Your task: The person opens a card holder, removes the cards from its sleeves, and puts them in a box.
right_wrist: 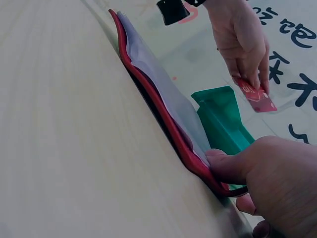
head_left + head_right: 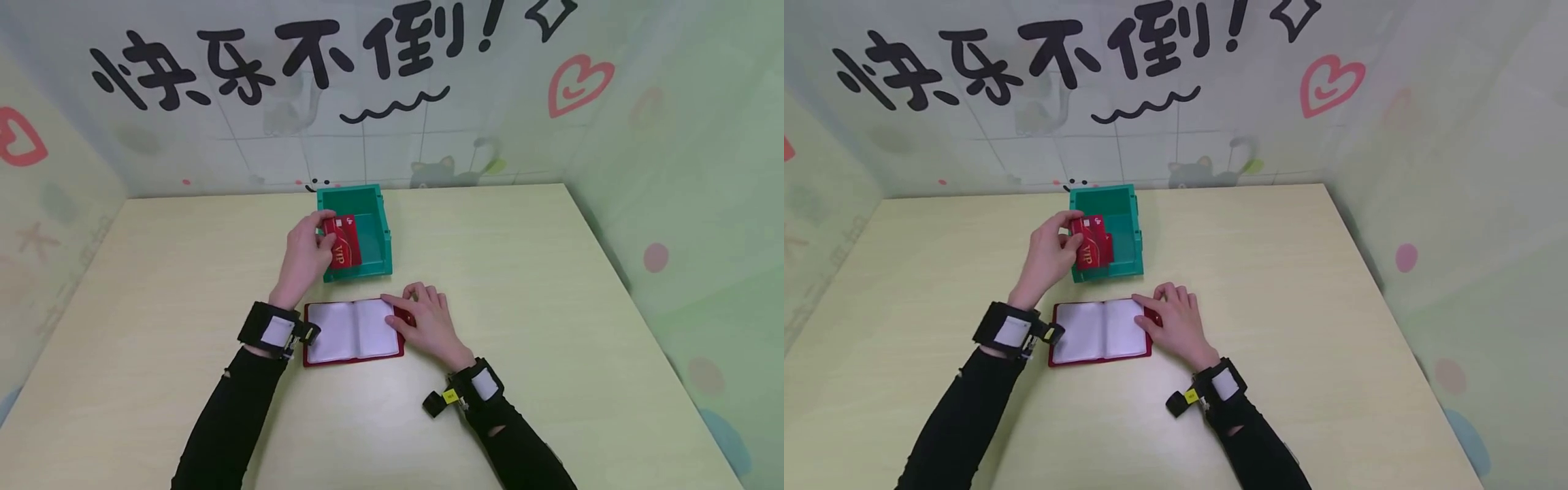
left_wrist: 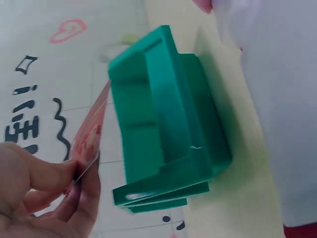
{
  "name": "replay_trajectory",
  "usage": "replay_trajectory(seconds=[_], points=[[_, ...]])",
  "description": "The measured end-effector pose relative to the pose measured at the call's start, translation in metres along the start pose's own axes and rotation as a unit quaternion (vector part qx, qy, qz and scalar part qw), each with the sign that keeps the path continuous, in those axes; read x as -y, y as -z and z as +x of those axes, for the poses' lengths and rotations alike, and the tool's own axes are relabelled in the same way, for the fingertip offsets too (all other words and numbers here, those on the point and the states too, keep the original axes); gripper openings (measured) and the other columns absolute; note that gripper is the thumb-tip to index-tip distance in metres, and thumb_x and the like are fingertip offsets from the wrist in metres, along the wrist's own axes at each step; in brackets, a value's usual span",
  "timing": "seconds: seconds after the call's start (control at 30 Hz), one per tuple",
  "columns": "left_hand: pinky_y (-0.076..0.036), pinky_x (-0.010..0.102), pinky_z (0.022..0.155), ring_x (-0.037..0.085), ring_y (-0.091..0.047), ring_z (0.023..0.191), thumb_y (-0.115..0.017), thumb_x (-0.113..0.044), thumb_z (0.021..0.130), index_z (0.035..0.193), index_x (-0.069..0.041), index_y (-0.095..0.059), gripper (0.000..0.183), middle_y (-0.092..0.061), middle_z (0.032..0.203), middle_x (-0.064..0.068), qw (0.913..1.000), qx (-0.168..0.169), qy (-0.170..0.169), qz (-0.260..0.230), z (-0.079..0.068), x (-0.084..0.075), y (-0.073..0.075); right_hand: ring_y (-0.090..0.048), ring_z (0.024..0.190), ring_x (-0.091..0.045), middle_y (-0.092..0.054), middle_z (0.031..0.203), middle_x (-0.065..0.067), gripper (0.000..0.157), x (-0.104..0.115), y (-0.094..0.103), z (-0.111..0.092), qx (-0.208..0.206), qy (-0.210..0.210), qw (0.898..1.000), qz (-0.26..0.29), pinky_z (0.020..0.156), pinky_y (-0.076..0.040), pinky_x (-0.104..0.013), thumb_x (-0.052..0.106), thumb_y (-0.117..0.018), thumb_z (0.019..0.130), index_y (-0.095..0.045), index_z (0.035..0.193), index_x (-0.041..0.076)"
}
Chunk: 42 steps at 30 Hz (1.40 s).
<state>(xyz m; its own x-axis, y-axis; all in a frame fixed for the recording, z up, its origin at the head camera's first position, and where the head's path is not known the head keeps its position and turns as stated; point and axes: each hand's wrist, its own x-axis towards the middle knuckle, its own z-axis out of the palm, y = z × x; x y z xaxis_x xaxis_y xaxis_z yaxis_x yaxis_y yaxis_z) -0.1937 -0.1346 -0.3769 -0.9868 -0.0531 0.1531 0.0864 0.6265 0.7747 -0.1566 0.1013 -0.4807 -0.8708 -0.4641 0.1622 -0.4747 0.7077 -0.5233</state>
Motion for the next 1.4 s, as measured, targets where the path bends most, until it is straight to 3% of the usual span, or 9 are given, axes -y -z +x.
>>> replay_trajectory(seconds=[0.23,0.37,0.57,0.8,1.0,1.23,1.33,1.4], points=[[-0.053,0.052,0.101,0.038,-0.055,0.120,-0.056,-0.004,0.100,0.142,0.000,-0.049,0.043,-0.055,0.136,0.025,0.9980,-0.021,-0.028,0.052,0.028,0.006,-0.012,-0.043,0.110,-0.029,-0.051,0.110,-0.009,0.041,0.001,-0.001,0.000,-0.005,0.004,1.000,-0.005,0.089,-0.033,-0.043,0.033,-0.071,0.092,-0.068,0.132,0.024],[-0.046,0.052,0.109,0.039,-0.057,0.121,-0.058,-0.004,0.099,0.140,0.000,-0.051,0.042,-0.059,0.133,0.025,0.9912,-0.006,-0.037,0.127,0.038,0.011,-0.017,-0.043,0.110,-0.030,-0.051,0.110,-0.009,0.041,0.000,-0.001,0.000,-0.004,0.004,1.000,-0.005,0.088,-0.032,-0.042,0.034,-0.070,0.093,-0.068,0.132,0.024],[-0.022,0.060,0.116,0.035,-0.060,0.119,-0.064,-0.004,0.095,0.133,-0.002,-0.060,0.038,-0.069,0.123,0.021,0.9675,0.010,-0.057,0.246,0.042,0.013,-0.026,-0.043,0.108,-0.030,-0.051,0.109,-0.009,0.040,-0.001,-0.001,0.000,-0.008,0.008,1.000,-0.010,0.087,-0.032,-0.042,0.033,-0.070,0.092,-0.068,0.131,0.023],[-0.012,0.066,0.120,0.039,-0.037,0.140,-0.074,-0.011,0.089,0.120,-0.001,-0.066,0.034,-0.061,0.128,0.022,0.9317,0.028,-0.066,0.356,0.047,0.012,-0.030,-0.043,0.108,-0.030,-0.051,0.109,-0.009,0.040,-0.002,-0.001,0.000,-0.010,0.010,1.000,-0.011,0.086,-0.032,-0.041,0.033,-0.070,0.093,-0.068,0.131,0.023],[-0.002,0.067,0.123,0.039,-0.027,0.149,-0.078,-0.017,0.087,0.114,0.000,-0.068,0.034,-0.058,0.133,0.021,0.9118,0.073,-0.053,0.401,0.053,0.012,-0.026,-0.044,0.108,-0.029,-0.051,0.108,-0.009,0.040,-0.003,-0.001,-0.001,-0.011,0.012,1.000,-0.012,0.086,-0.032,-0.041,0.033,-0.070,0.092,-0.068,0.131,0.023],[0.002,0.064,0.124,0.038,-0.020,0.154,-0.061,-0.015,0.096,0.112,-0.007,-0.073,0.022,-0.063,0.134,0.016,0.8850,0.097,-0.028,0.455,0.055,0.006,-0.032,-0.044,0.109,-0.029,-0.052,0.109,-0.009,0.041,-0.003,0.001,0.000,-0.014,0.013,1.000,-0.011,0.087,-0.033,-0.042,0.034,-0.071,0.092,-0.068,0.132,0.024],[0.002,0.062,0.125,0.039,-0.016,0.155,-0.058,-0.017,0.098,0.108,-0.011,-0.076,0.021,-0.062,0.137,0.016,0.8729,0.104,-0.024,0.476,0.055,0.005,-0.036,-0.044,0.109,-0.029,-0.051,0.109,-0.008,0.041,-0.003,0.002,0.001,-0.013,0.012,1.000,-0.012,0.087,-0.033,-0.042,0.034,-0.071,0.092,-0.068,0.132,0.024],[0.003,0.062,0.125,0.040,-0.014,0.155,-0.060,-0.017,0.097,0.104,-0.012,-0.077,0.019,-0.060,0.139,0.017,0.8698,0.105,-0.027,0.481,0.055,0.005,-0.038,-0.044,0.109,-0.029,-0.051,0.109,-0.009,0.041,-0.003,0.003,0.001,-0.014,0.014,1.000,-0.011,0.087,-0.033,-0.042,0.034,-0.071,0.092,-0.068,0.131,0.024]])
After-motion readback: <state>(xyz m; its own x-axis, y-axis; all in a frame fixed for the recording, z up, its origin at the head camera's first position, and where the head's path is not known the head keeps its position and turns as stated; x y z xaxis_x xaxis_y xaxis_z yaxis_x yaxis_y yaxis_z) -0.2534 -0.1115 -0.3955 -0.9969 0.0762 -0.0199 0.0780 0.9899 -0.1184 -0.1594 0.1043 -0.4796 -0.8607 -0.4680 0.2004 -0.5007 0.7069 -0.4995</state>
